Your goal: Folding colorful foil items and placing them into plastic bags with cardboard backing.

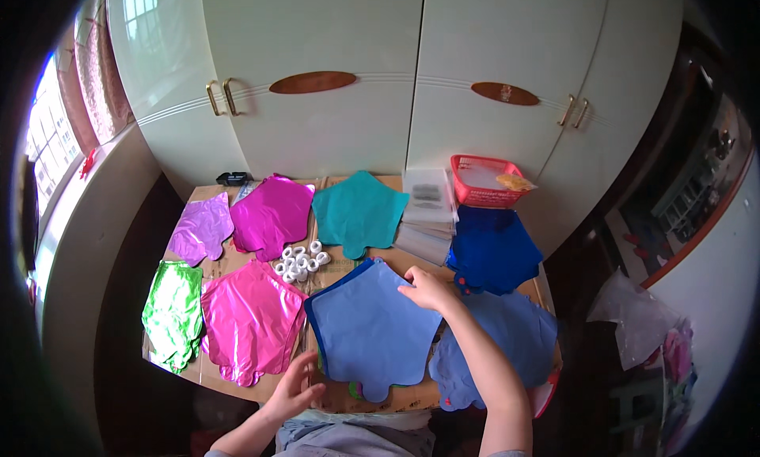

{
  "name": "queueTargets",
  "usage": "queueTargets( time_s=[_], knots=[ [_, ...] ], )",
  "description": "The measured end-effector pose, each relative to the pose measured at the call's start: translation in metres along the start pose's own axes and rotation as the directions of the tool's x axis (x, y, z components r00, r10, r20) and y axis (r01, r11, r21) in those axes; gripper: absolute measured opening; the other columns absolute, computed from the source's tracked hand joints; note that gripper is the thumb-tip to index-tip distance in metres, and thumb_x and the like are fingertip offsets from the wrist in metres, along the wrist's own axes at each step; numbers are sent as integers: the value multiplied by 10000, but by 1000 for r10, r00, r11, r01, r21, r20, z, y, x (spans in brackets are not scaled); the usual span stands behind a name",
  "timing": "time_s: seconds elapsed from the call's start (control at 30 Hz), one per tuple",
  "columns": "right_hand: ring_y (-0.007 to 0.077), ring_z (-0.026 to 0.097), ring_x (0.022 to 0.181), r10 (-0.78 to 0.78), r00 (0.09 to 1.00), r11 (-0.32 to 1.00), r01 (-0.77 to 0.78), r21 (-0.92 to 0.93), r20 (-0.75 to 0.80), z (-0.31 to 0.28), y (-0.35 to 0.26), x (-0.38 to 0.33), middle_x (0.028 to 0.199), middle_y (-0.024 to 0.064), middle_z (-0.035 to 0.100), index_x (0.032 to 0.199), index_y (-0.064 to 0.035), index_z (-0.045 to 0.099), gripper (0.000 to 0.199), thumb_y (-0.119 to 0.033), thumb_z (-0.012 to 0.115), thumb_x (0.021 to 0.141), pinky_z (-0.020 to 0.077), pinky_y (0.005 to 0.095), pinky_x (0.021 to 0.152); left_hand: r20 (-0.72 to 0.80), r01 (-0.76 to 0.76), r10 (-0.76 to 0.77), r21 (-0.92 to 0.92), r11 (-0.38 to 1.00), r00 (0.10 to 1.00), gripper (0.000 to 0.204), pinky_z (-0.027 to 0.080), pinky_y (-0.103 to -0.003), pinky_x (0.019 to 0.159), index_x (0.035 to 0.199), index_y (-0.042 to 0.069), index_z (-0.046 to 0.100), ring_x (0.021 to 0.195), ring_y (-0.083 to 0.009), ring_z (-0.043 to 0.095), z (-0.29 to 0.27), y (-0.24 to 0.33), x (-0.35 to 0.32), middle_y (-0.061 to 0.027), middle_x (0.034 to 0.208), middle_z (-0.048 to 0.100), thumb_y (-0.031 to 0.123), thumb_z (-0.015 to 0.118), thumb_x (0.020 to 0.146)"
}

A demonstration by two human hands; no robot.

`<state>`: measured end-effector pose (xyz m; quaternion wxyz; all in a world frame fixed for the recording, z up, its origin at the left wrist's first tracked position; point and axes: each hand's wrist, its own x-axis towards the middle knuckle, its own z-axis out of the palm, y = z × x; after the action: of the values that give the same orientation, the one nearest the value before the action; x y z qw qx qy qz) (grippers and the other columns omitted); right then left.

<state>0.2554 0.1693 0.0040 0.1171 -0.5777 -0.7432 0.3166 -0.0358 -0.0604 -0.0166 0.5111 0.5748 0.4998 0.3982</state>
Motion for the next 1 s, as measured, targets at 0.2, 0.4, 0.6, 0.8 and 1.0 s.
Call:
queueTargets(
  time_s=[0.2,0.4,0.6,0.8,1.0],
  knots=[
    [351,624,965,-14,995,998,20,-52,102,6,-21,-14,983,198,661,1029,-34,624,260,-245,603,878,477,423,809,359,379,-262,-309,872,896,200,455,-295,923,1135,-11,552,1039,-149,592,17,-13,-54,-80,1105,635,62,537,949],
    [385,616,956,35,993,999,-35,-1,110,27,-24,-60,988,211,654,1028,-32,612,249,-232,599,882,476,450,799,529,682,-446,-434,589,722,374,375,-345,1023,1267,21,506,1154,-184,535,50,-44,-64,-73,1194,606,108,594,914],
    [414,607,968,-37,998,998,40,57,-42,46,-23,-93,1011,248,639,1098,8,525,330,-251,578,902,474,464,824,705,794,-403,-599,104,584,532,346,-441,1087,1288,-68,431,1242,-294,465,82,-60,-39,-177,1306,514,198,636,876],
    [419,585,1046,-44,997,999,44,8,-56,54,-32,-103,1118,276,600,1209,19,453,451,-284,579,900,472,460,868,796,769,-134,-605,-207,590,464,375,-453,1069,1310,-95,374,1127,-295,532,83,-49,-39,-235,1270,498,158,505,944],
    [289,633,938,-115,990,976,98,193,79,47,-28,-61,1065,191,634,1241,-19,473,517,-359,630,885,493,377,786,819,791,-189,-573,-214,542,189,458,-333,836,1011,-29,487,758,-141,501,86,-85,-46,-109,958,565,152,437,988]
  ],
)
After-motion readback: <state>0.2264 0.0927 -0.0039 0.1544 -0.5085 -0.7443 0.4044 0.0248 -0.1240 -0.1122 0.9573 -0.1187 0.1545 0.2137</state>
